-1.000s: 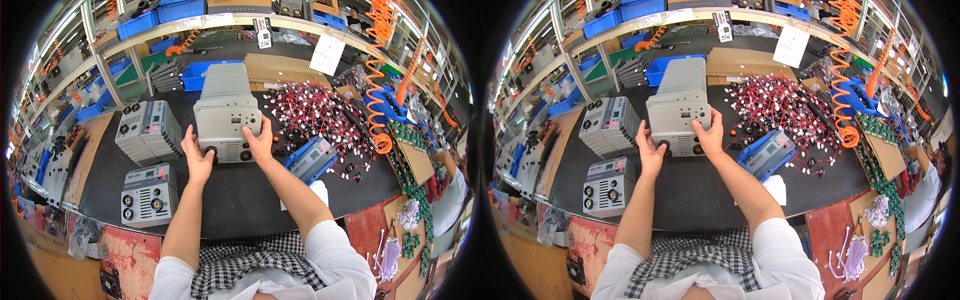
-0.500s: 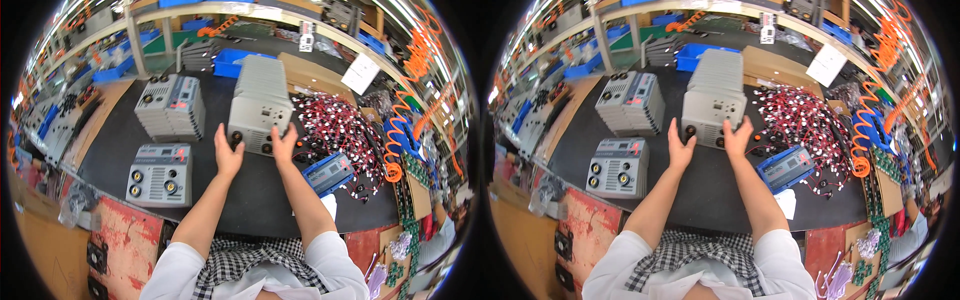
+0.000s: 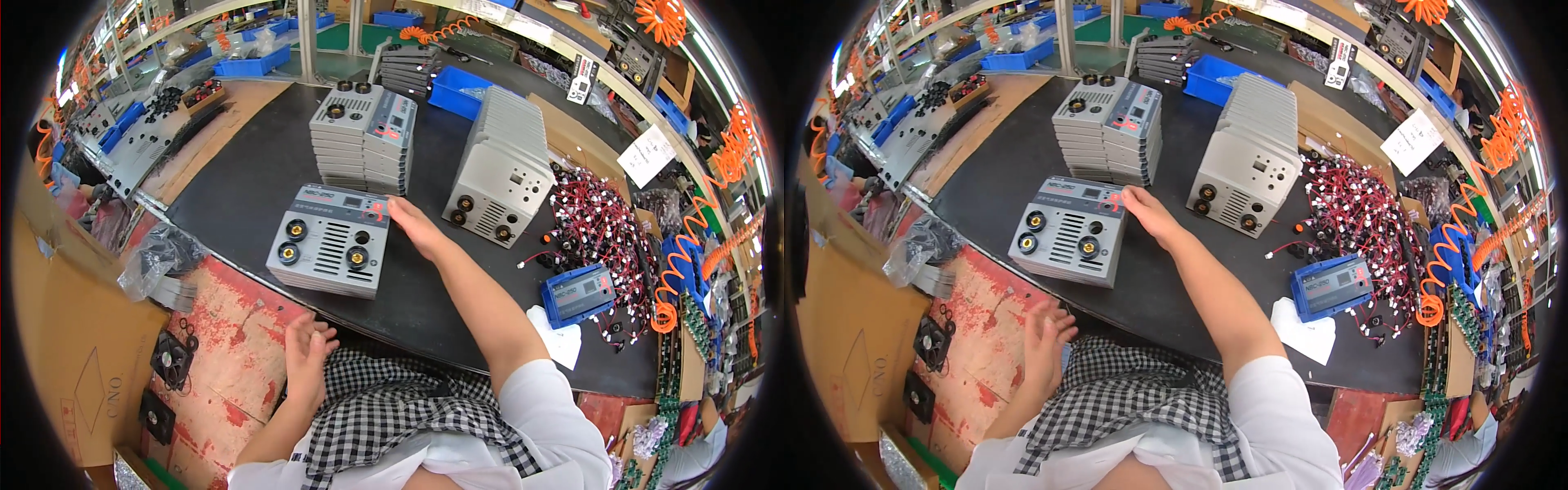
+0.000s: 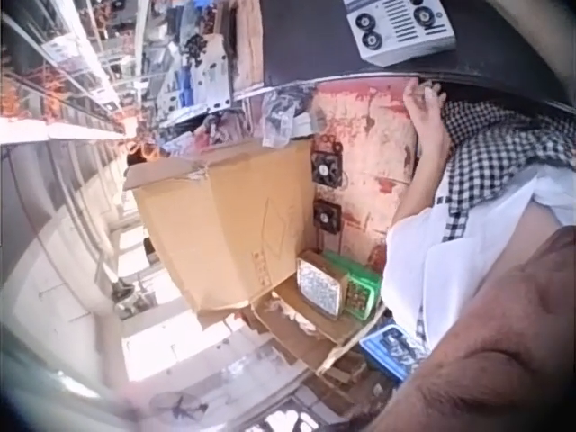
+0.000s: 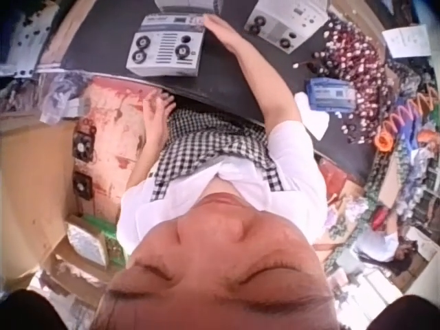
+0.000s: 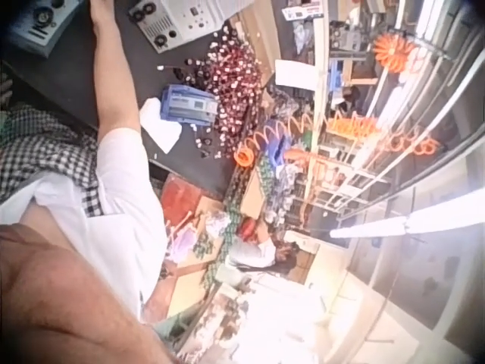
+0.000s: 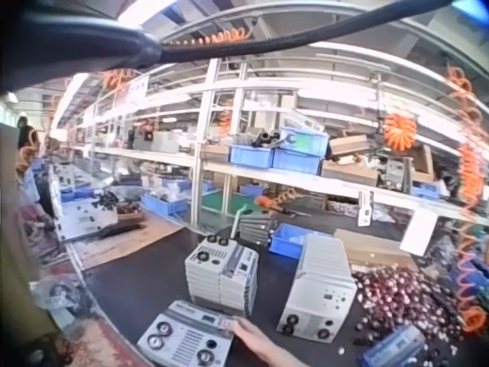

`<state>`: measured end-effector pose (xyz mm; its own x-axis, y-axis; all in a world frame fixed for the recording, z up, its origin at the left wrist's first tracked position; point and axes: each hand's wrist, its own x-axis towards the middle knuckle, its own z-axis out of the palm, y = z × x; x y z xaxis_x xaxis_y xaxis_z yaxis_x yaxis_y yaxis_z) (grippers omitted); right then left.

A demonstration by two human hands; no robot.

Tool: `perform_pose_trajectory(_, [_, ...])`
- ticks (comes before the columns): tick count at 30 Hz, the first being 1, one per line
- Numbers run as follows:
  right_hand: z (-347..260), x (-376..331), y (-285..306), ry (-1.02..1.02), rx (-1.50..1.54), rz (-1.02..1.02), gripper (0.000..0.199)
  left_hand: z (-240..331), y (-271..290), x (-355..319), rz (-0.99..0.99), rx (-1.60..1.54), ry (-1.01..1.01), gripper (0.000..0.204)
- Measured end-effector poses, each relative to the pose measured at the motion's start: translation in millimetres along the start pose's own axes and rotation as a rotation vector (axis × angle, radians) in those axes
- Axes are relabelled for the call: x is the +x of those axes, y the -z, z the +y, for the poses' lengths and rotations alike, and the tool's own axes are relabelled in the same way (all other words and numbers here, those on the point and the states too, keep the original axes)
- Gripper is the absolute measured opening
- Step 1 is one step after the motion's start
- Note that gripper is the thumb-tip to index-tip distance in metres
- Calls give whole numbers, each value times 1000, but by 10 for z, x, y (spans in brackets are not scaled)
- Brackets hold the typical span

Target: Applying faceplates and labels to welding machine units in an assembly workshop.

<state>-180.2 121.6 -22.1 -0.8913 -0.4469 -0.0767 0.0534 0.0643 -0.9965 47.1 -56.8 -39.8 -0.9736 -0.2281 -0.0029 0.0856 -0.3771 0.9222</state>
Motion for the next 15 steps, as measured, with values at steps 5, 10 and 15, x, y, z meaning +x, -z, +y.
perform_pose_trajectory(5, [78, 133, -11, -48, -284, -9, 81, 10, 225, -77, -35, -191, 321, 73])
perform_pose_trajectory(10, [56, -563, -324, 84, -399, -73, 56, 26, 195, 82, -69, -313, 211, 70])
perform_pose_trajectory(15, [102, -872, -500, 102, -179, 53, 48, 42, 150, 135, 129, -188, 221, 56])
